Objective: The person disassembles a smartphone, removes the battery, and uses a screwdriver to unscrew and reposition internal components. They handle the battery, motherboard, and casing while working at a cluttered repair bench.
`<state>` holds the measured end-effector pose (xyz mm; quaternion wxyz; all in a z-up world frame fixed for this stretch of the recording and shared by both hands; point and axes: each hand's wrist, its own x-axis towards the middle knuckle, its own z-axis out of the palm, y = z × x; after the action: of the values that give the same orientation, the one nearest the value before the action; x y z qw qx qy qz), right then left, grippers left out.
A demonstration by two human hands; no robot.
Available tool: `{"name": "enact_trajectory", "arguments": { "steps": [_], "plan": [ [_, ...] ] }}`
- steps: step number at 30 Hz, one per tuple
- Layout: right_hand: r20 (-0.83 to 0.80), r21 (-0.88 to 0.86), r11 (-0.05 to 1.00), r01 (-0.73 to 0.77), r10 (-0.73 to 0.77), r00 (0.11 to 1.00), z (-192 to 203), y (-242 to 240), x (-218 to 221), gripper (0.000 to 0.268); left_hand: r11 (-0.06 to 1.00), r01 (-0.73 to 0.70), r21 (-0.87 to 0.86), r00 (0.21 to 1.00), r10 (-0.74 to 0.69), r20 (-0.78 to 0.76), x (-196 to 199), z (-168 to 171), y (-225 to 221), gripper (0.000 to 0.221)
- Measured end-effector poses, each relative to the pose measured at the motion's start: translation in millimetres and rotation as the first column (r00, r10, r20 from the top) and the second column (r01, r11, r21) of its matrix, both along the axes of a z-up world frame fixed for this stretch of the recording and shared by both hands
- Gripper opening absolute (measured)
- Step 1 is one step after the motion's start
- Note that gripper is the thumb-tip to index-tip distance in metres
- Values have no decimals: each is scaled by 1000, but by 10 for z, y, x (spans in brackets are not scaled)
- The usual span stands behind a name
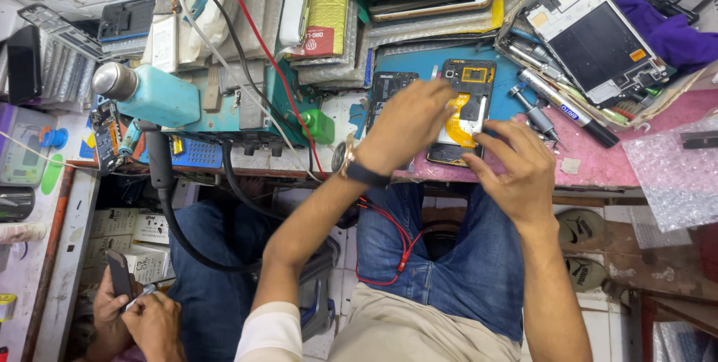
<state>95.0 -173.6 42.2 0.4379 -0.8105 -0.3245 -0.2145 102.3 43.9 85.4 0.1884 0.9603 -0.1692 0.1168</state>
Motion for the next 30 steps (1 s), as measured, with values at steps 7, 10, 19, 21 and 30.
{"name": "enact_trajectory", "arguments": {
  "steps": [7,10,19,21,30],
  "plan": [
    [51,-38,983,-178,179,982,99,-29,23,27,997,9,83,999,-6,-33,699,-149,128,23],
    [120,-102,979,-179,191,974,101,-29,6,27,998,-2,62,999,5,-44,769,-241,129,21],
    [80,-147,981,-124,136,987,81,-87,-101,29,999,13,-30,1000,-14,-21,857,-319,143,19],
    [39,-188,971,-145,155,987,67,-94,-127,34,999,6,-33,1000,-7,-22,862,-329,134,20],
    [62,-152,986,-72,82,995,23,-97,-231,35,981,-20,-194,999,27,35,1033,-449,167,22]
  ]
}}
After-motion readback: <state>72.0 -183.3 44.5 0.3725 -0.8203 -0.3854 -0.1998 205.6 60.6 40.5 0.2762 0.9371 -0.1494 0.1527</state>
